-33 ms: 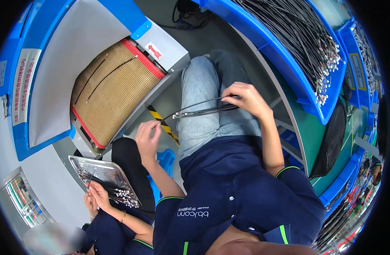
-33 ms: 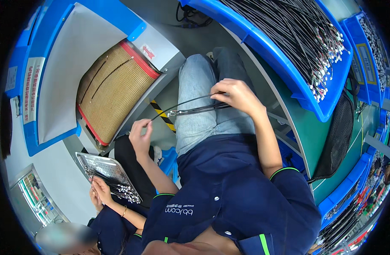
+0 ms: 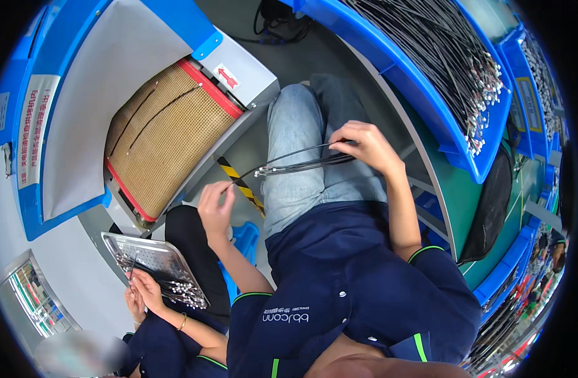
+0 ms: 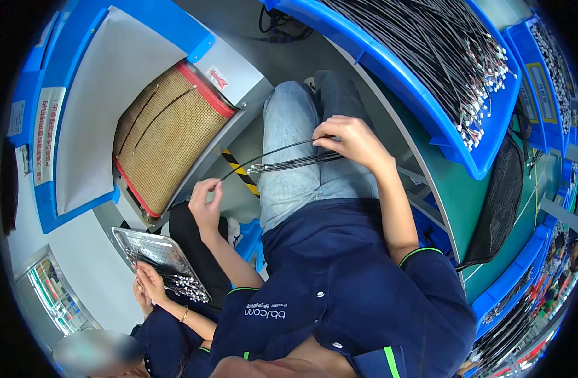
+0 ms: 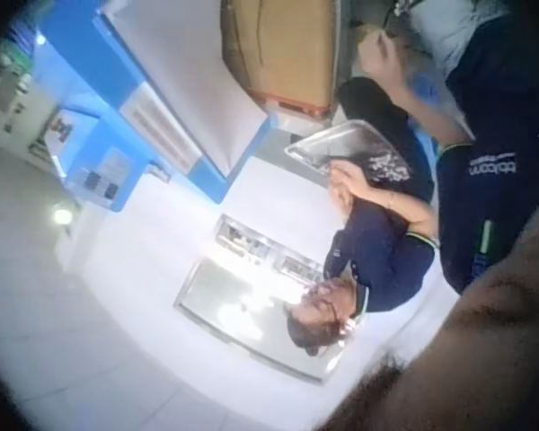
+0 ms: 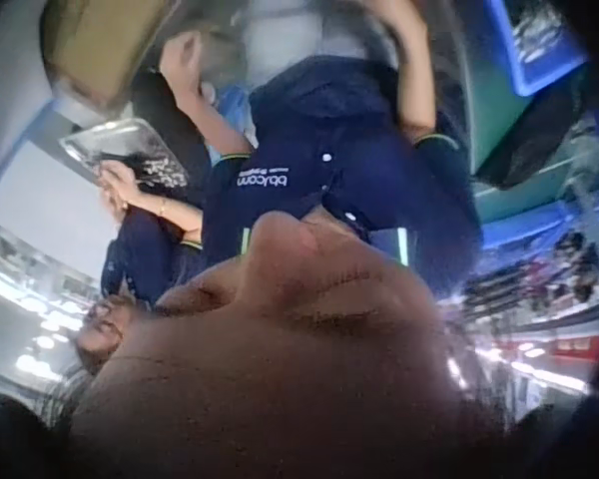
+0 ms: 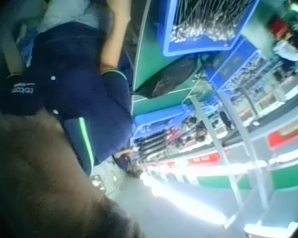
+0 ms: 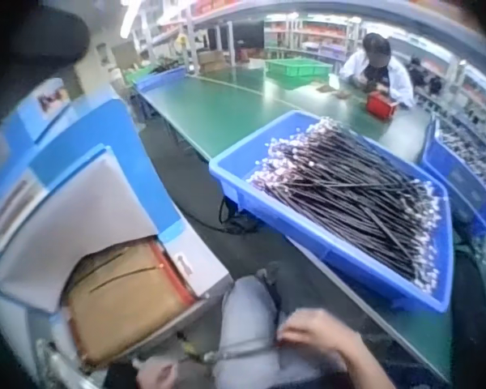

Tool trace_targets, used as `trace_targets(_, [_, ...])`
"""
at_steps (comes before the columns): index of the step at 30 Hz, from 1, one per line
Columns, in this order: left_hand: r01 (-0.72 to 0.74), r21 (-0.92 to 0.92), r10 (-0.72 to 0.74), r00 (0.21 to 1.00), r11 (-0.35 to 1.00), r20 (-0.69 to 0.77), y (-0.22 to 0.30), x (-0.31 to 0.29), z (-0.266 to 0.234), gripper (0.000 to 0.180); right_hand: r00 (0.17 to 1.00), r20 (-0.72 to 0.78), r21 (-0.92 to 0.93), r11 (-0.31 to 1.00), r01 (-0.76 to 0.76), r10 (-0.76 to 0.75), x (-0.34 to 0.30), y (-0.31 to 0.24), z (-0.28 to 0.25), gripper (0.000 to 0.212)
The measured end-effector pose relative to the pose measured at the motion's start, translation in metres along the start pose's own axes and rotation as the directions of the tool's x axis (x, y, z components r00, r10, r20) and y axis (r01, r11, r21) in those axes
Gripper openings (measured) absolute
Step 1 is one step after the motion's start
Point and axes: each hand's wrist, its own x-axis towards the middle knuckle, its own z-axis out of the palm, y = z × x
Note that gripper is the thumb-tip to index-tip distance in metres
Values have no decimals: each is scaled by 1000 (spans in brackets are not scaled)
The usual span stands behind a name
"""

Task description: Assembling small components onto wires and feeding them into a machine.

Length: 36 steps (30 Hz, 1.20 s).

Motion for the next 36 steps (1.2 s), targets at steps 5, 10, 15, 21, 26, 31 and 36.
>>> trace_targets(5, [39, -4, -39, 999, 999, -11, -4, -4, -1, 11, 999, -28, -2, 1000, -30, 30, -11, 4, -17, 10])
trace_targets(10, [41, 1, -41, 999, 999, -16, -5, -8, -2, 11, 994, -107, 88, 996, 9, 1, -16, 2, -16, 14])
trace_targets(15, [41, -5, -41, 999, 999, -27, -6, -11, -4, 11, 986, -167, 44, 998, 33, -25, -19, 2, -16, 14])
trace_targets(21, [49, 29, -47, 997, 998, -61, -7, -11, -5, 12, 981, -194, 99, 995, -8, 28, -19, 3, -14, 12])
trace_targets(26, [38, 16, -37, 997, 999, -64, -10, -11, -8, 12, 985, -144, 135, 988, -81, 101, -22, 4, -14, 8])
trace_targets(31, [36, 14, -36, 997, 999, -62, -7, -13, -9, 12, 982, -187, 103, 993, 58, -38, -21, 6, -12, 6])
trace_targets(36, [33, 12, -32, 998, 999, -59, -9, -16, -10, 12, 977, -200, 109, 989, 96, -72, -20, 8, -6, 7])
